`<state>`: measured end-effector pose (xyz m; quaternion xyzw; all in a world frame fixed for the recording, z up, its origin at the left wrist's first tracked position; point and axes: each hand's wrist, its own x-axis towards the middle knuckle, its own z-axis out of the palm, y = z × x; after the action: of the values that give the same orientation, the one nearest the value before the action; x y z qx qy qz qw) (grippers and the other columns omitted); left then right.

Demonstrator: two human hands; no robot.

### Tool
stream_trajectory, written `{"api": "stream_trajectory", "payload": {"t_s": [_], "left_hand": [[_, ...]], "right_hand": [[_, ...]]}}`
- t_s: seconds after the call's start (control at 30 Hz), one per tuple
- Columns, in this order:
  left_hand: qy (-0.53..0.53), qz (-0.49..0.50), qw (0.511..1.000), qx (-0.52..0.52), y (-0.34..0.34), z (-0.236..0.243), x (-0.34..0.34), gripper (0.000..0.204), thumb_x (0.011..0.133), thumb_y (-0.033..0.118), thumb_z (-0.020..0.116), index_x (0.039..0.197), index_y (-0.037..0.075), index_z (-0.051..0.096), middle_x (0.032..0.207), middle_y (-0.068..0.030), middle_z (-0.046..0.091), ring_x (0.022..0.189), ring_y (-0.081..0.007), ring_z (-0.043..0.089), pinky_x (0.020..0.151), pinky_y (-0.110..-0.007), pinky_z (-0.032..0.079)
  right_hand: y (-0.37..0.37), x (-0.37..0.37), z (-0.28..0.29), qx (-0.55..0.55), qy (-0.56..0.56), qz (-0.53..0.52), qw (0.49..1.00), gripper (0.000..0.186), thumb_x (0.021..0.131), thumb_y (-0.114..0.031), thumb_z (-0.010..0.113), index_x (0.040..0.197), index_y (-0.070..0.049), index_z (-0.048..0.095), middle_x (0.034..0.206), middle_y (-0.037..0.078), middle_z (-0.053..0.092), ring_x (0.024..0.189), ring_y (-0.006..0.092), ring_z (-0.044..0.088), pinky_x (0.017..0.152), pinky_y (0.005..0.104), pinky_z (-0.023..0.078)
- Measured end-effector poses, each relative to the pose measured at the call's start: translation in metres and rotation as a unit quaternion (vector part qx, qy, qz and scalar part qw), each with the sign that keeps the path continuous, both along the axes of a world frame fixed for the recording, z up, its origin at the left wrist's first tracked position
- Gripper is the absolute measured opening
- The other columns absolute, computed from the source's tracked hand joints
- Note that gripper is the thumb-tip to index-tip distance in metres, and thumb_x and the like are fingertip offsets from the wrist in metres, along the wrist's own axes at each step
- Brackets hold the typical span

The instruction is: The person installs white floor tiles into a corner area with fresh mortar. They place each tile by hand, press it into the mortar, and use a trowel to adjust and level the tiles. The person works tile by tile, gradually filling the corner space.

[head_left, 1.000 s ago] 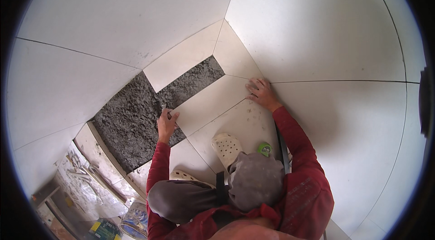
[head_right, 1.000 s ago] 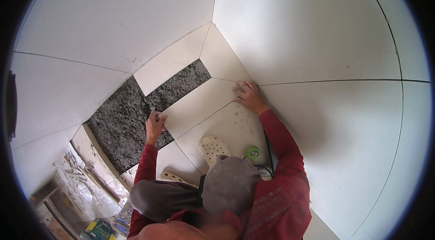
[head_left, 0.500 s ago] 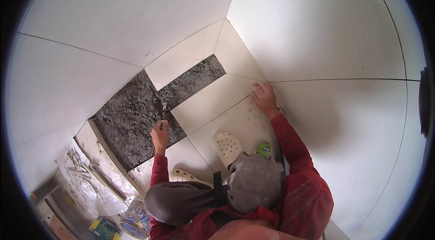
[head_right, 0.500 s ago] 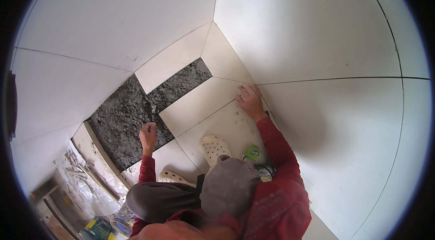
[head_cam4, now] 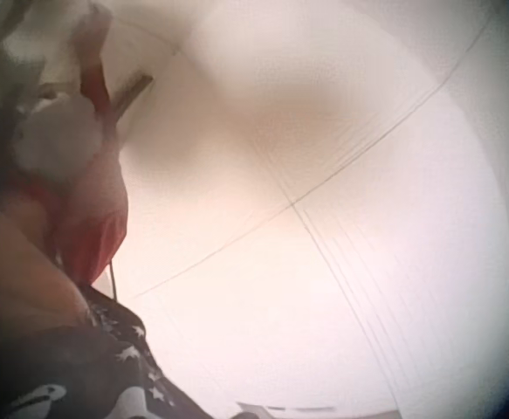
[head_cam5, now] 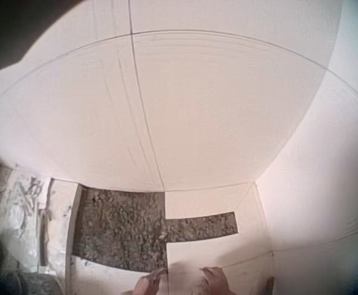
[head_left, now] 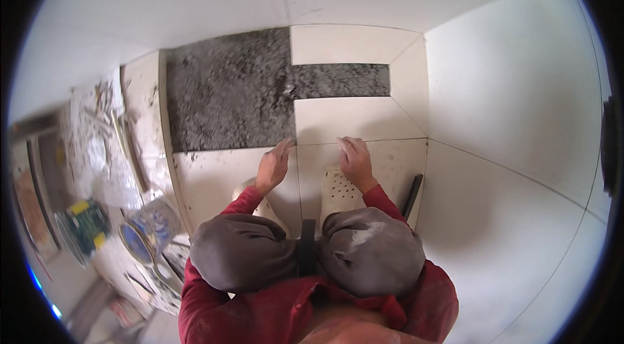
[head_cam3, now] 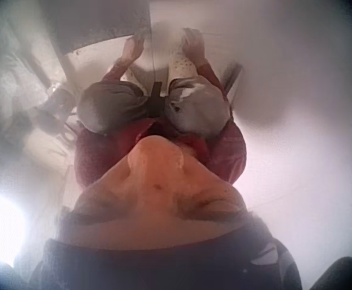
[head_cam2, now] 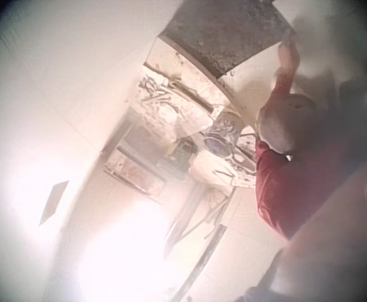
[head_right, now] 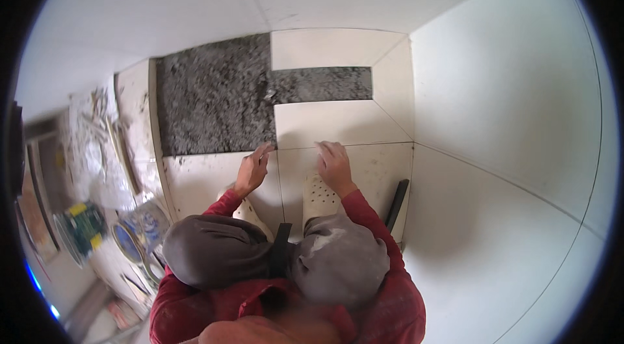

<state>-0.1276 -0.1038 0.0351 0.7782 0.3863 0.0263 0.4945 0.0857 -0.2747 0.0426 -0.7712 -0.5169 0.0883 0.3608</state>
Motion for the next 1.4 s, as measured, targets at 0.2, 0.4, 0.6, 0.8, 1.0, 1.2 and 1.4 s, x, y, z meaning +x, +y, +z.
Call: {"api": "stream_trajectory", "payload": {"t_s": [0.2,0.4,0.6,0.8,1.0,1.2,1.4], "left_hand": [[-0.019,0.05,0.998,-0.039,-0.011,0.006,-0.015,0.045,0.1,0.008,0.047,0.145,0.005,0.042,0.121,-0.0184,0.071,0.1,-0.0445,0.068,0.087,-0.049,0.055],[-0.058,0.018,0.998,0.003,-0.025,-0.01,-0.01,0.054,0.097,0.006,0.049,0.15,0.006,0.038,0.129,-0.0194,0.067,0.108,-0.0442,0.066,0.092,-0.05,0.054],[-0.072,0.004,0.997,0.031,-0.028,-0.025,-0.01,0.059,0.096,0.006,0.052,0.152,0.006,0.035,0.131,-0.0163,0.066,0.105,-0.0443,0.066,0.091,-0.05,0.054],[-0.049,-0.018,0.999,0.015,-0.021,-0.022,-0.011,0.059,0.095,0.007,0.053,0.151,0.008,0.036,0.132,-0.0111,0.067,0.095,-0.0434,0.069,0.085,-0.049,0.056],[-0.045,-0.034,0.998,0.034,-0.018,-0.024,-0.012,0.058,0.095,0.008,0.054,0.151,0.01,0.037,0.132,-0.0094,0.068,0.093,-0.0415,0.07,0.083,-0.049,0.057],[0.011,-0.103,0.987,0.124,-0.015,-0.024,-0.017,0.056,0.095,0.01,0.056,0.149,0.012,0.042,0.128,-0.0084,0.07,0.094,-0.037,0.071,0.081,-0.046,0.059],[-0.035,-0.053,0.981,0.184,-0.001,-0.017,-0.024,0.047,0.095,0.01,0.057,0.142,0.01,0.051,0.112,-0.0202,0.069,0.079,-0.0392,0.071,0.069,-0.046,0.059]], "right_hand": [[0.064,0.027,0.007,-0.061,-0.064,0.07,0.994,0.034,0.089,-0.008,0.065,0.122,-0.003,0.065,0.115,0.013,0.064,0.106,0.033,0.059,0.094,0.0442,0.047],[0.108,0.053,0.008,-0.15,-0.173,0.135,0.964,0.046,0.088,-0.021,0.07,0.13,-0.004,0.061,0.134,0.014,0.053,0.124,0.0329,0.049,0.104,0.0484,0.039],[0.104,0.049,-0.007,-0.175,-0.172,0.119,0.962,0.048,0.09,-0.025,0.068,0.132,-0.002,0.06,0.135,0.014,0.053,0.127,0.0338,0.048,0.107,0.0493,0.037],[0.097,0.044,-0.014,-0.158,-0.154,0.099,0.97,0.048,0.091,-0.025,0.067,0.132,-0.001,0.059,0.135,0.014,0.053,0.128,0.0338,0.047,0.109,0.0496,0.036],[0.093,0.04,-0.015,-0.133,-0.162,0.078,0.975,0.046,0.089,-0.022,0.069,0.129,-0.001,0.059,0.134,0.015,0.054,0.127,0.0347,0.047,0.107,0.0495,0.038],[0.081,0.024,-0.006,-0.097,-0.11,0.05,0.988,0.043,0.089,-0.018,0.069,0.128,-0.001,0.059,0.131,0.014,0.055,0.125,0.0347,0.049,0.106,0.0487,0.038],[0.055,-0.006,0.004,-0.073,-0.05,0.031,0.996,0.035,0.09,-0.016,0.068,0.123,-0.002,0.064,0.12,0.013,0.062,0.116,0.0314,0.056,0.101,0.0456,0.043]]}}
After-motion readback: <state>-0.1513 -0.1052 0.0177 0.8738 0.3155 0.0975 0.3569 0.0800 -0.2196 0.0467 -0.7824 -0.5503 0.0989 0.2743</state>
